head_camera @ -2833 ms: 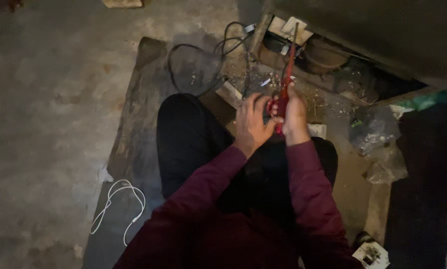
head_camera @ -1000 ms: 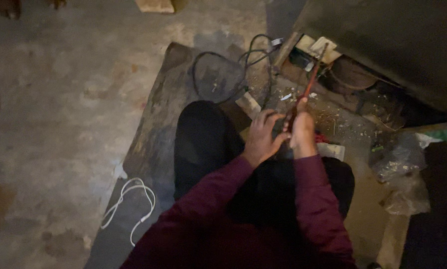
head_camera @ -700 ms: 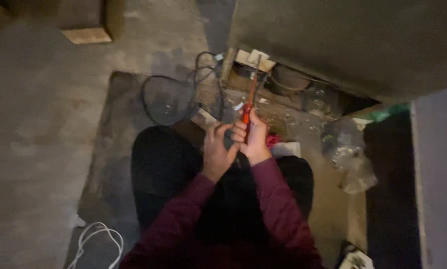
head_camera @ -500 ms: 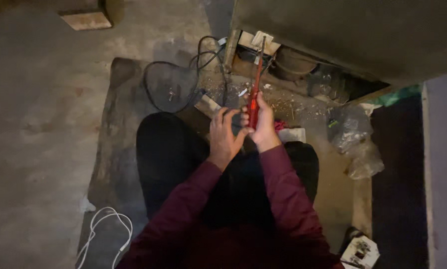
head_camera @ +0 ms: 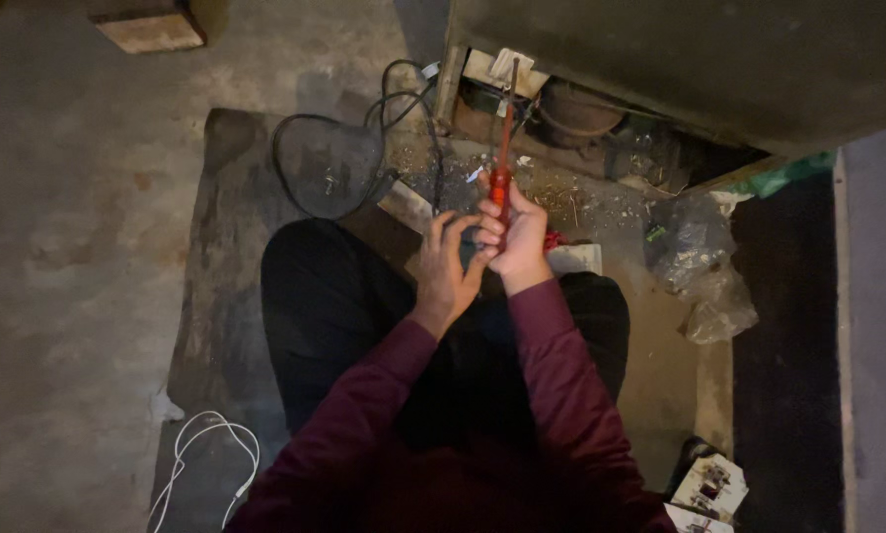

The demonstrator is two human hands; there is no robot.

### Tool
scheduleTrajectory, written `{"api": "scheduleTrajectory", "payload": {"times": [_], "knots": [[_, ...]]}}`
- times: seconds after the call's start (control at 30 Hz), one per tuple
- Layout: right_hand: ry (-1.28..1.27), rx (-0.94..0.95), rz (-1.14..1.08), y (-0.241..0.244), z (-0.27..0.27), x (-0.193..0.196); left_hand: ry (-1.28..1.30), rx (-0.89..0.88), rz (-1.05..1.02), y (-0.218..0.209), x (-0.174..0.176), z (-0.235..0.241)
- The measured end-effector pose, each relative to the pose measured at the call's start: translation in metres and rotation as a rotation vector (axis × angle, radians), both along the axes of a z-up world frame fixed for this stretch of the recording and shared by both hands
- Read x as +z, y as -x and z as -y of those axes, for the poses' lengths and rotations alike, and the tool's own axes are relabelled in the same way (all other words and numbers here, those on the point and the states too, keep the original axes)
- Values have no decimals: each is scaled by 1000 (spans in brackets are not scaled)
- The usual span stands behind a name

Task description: The person sits on the floor and uses a red screwdriver to manipulate wires and components within a small white electrical box. They also use a red cloth to wipe the area and handle the wires with their hands.

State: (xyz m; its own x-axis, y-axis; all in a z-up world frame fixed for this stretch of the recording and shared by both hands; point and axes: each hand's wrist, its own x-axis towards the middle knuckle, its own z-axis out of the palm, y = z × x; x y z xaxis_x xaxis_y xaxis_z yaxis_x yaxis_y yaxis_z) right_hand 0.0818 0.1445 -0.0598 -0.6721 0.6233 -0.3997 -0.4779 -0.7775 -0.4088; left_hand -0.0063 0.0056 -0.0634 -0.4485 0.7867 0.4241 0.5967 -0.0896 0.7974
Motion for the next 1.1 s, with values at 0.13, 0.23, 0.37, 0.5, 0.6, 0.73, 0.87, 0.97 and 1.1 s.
{"api": "scheduleTrajectory", "payload": {"times": [0.13,0.23,0.37,0.5,0.6,0.73,0.87,0.97,1.1], "knots": [[-26,83,-93,-5,-1,6,-40,23,-40,0,11,-2],[-224,-5,328,0,8,12,-16,64,-76,0,14,0],[-489,-101,624,12,21,8,17,94,-126,-3,5,4],[-449,-135,673,16,13,1,23,63,-149,-2,-3,0],[-217,-19,392,11,10,-2,-10,30,-79,2,-4,-1],[-74,49,22,-1,2,4,-43,43,-55,4,-1,-4],[-49,99,132,-5,-6,12,16,81,-73,-2,6,-1],[-230,20,699,12,-6,16,11,119,-65,2,13,0],[-373,5,710,30,6,10,-62,158,-100,3,9,6]]}}
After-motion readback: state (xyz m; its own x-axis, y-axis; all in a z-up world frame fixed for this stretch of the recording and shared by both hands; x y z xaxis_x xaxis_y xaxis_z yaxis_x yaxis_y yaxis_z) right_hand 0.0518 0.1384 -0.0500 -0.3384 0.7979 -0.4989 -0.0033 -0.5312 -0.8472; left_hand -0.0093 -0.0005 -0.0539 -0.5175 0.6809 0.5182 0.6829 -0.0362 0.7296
